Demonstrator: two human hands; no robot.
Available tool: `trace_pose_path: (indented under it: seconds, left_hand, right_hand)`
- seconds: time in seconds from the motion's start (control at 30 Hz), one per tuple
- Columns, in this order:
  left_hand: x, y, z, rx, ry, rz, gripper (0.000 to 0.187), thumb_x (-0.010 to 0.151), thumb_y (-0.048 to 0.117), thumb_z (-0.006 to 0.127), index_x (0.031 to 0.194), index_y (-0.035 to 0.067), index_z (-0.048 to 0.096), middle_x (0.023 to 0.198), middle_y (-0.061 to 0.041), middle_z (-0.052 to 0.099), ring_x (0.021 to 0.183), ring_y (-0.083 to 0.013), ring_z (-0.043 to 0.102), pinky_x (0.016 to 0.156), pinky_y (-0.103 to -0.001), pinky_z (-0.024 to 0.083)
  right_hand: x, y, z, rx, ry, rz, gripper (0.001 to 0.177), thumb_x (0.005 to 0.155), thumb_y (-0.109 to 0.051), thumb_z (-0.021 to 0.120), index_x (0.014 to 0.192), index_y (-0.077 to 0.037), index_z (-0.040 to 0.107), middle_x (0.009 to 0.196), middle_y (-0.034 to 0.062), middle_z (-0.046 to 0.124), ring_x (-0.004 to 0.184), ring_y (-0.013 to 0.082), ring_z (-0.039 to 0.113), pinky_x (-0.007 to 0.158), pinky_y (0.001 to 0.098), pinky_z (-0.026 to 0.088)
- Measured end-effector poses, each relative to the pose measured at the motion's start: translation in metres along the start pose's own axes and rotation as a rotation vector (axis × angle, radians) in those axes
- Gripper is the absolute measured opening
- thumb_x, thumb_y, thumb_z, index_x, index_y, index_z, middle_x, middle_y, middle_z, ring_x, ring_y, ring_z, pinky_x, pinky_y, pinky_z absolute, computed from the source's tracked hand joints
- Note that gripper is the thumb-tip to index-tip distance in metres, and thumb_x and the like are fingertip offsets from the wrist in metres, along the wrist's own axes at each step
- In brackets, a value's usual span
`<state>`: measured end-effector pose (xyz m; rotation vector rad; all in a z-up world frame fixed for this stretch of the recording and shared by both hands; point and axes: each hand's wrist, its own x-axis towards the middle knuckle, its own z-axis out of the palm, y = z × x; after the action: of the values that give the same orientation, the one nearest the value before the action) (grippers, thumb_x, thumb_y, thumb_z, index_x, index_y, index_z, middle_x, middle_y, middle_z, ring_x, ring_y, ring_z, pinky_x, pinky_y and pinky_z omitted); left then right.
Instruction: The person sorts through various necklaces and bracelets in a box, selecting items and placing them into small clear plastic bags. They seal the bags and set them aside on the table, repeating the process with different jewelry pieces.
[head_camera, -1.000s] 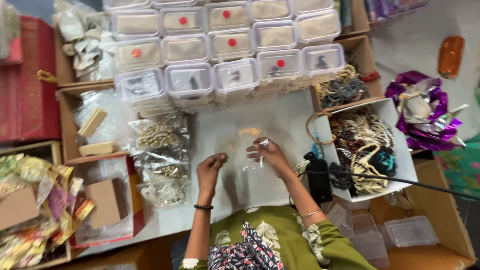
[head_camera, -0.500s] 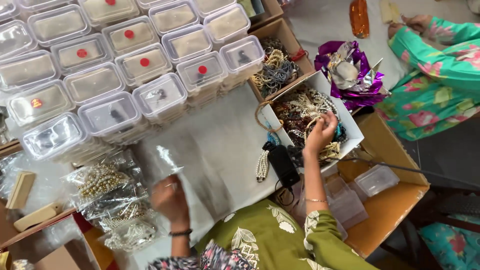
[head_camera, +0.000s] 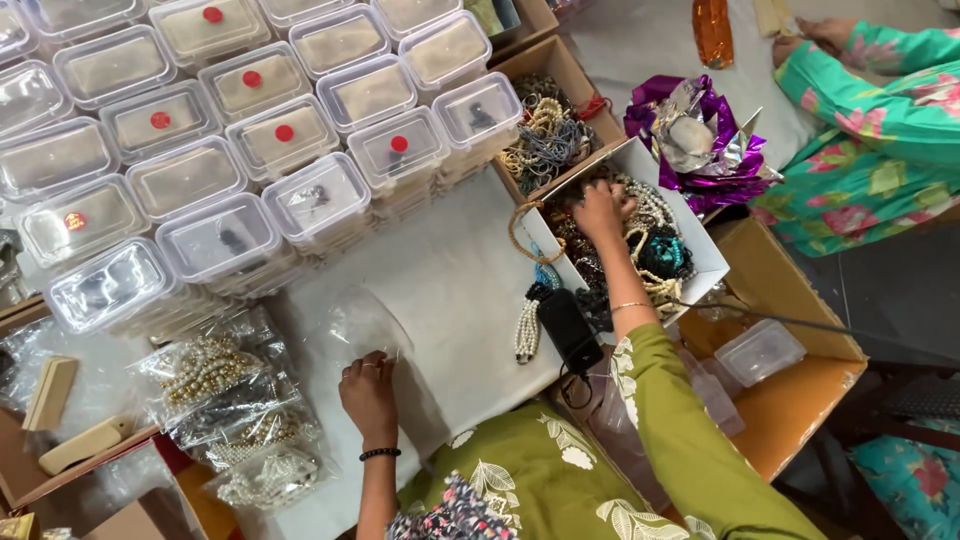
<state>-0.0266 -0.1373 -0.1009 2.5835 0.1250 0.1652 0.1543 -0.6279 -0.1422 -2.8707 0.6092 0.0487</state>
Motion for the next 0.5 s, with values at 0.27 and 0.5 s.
trace_pose_path:
  seconds: [0.27,0.5]
  left_hand:
    - [0.001,-0.007,0.002,-0.045,0.002,-0.013,0.017,0.091,0.014,0.072,0.107,0.01,0.076,0.099,-0.01,0.075,0.093,-0.0314,0.065,0.085,-0.043,0.052]
    - [-0.001,-0.01,0.029,0.166,-0.067,-0.006,0.029,0.093,0.02,0.067,0.121,0.012,0.071,0.105,-0.006,0.072,0.109,-0.0309,0.061,0.093,-0.046,0.045]
  right_hand:
    - [-0.023,-0.018,-0.076,0.203,0.253,0.171,0.018,0.087,-0.034,0.084,0.1,-0.023,0.081,0.112,0.0018,0.073,0.126,0.0296,0.047,0.108,0.0585,0.023]
    - [-0.053,-0.018,-0.183,0.561,0.299,0.101,0.02,0.09,-0.034,0.083,0.099,-0.017,0.078,0.113,0.0016,0.074,0.104,0.0185,0.068,0.095,0.0352,0.053]
